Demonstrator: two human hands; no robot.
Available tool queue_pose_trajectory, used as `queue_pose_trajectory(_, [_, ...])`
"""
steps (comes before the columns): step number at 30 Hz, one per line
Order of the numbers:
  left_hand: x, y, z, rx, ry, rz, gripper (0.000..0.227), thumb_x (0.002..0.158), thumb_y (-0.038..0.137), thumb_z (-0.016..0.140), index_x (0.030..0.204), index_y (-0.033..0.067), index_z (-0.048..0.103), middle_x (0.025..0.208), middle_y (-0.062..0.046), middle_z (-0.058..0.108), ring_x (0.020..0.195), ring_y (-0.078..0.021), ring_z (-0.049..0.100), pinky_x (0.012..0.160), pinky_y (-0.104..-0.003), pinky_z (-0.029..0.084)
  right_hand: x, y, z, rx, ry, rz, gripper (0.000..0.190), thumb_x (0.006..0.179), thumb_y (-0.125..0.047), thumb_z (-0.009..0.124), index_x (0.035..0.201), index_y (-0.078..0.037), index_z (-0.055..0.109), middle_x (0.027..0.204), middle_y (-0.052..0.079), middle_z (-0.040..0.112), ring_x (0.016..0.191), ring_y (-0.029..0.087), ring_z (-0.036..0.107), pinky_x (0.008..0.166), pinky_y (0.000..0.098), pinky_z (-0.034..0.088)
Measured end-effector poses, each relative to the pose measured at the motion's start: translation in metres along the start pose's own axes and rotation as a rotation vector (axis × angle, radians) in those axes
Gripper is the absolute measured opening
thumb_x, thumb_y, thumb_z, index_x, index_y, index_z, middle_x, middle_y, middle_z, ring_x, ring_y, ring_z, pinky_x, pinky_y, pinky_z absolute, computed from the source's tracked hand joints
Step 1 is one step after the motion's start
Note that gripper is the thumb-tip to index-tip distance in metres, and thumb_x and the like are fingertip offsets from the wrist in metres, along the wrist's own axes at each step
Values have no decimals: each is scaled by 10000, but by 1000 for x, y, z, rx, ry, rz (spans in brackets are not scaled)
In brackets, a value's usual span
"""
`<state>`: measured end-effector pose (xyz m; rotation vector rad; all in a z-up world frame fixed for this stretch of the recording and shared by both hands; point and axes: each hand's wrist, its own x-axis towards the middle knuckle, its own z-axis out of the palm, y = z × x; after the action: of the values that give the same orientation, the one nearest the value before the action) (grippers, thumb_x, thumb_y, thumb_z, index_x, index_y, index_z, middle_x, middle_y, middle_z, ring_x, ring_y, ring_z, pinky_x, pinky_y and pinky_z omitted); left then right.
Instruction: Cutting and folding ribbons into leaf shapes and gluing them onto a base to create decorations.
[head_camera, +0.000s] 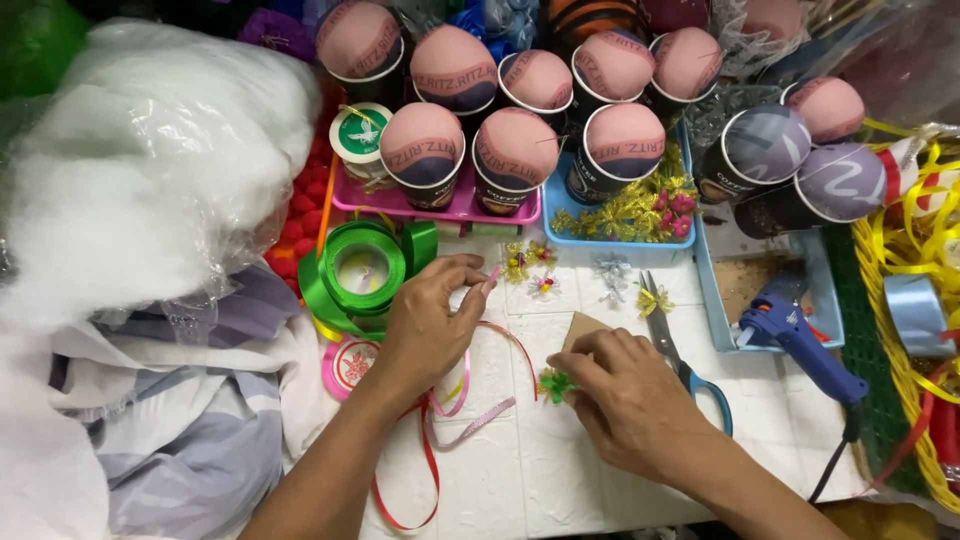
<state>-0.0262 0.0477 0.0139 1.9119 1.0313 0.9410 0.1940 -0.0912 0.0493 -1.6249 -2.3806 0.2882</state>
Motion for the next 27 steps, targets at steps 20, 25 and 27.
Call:
queue_pose_trajectory(20, [0, 29, -25, 209, -650, -71, 238, 955, 287, 568, 959, 120, 738, 1019, -62, 639, 944, -278, 649, 847, -420, 476, 64, 19, -27, 343, -118, 452, 79, 890, -258, 680, 881, -193, 635, 771, -20, 676, 701, 168, 586, 685, 342, 436])
queue_pose_trajectory(25, [-1, 22, -36, 270, -745, -153, 242, 915, 259, 559, 893, 82, 723, 1006, -165, 693, 951, -423, 695, 823, -523, 551, 86, 12, -25, 545, -146, 363, 115, 882, -152, 720, 963, -86, 672, 721, 156, 703, 694, 348, 688, 699, 487, 543])
queue_pose_trajectory(27, [-10, 19, -36, 353, -745, -124, 255, 940, 253, 533, 889, 72, 706, 981, -153, 676, 936, -406, 668, 805, -528, 509, 88, 15, -28, 506, -154, 366, 91, 913, -213, 684, 937, -132, 652, 724, 70, 672, 671, 248, 623, 669, 407, 480])
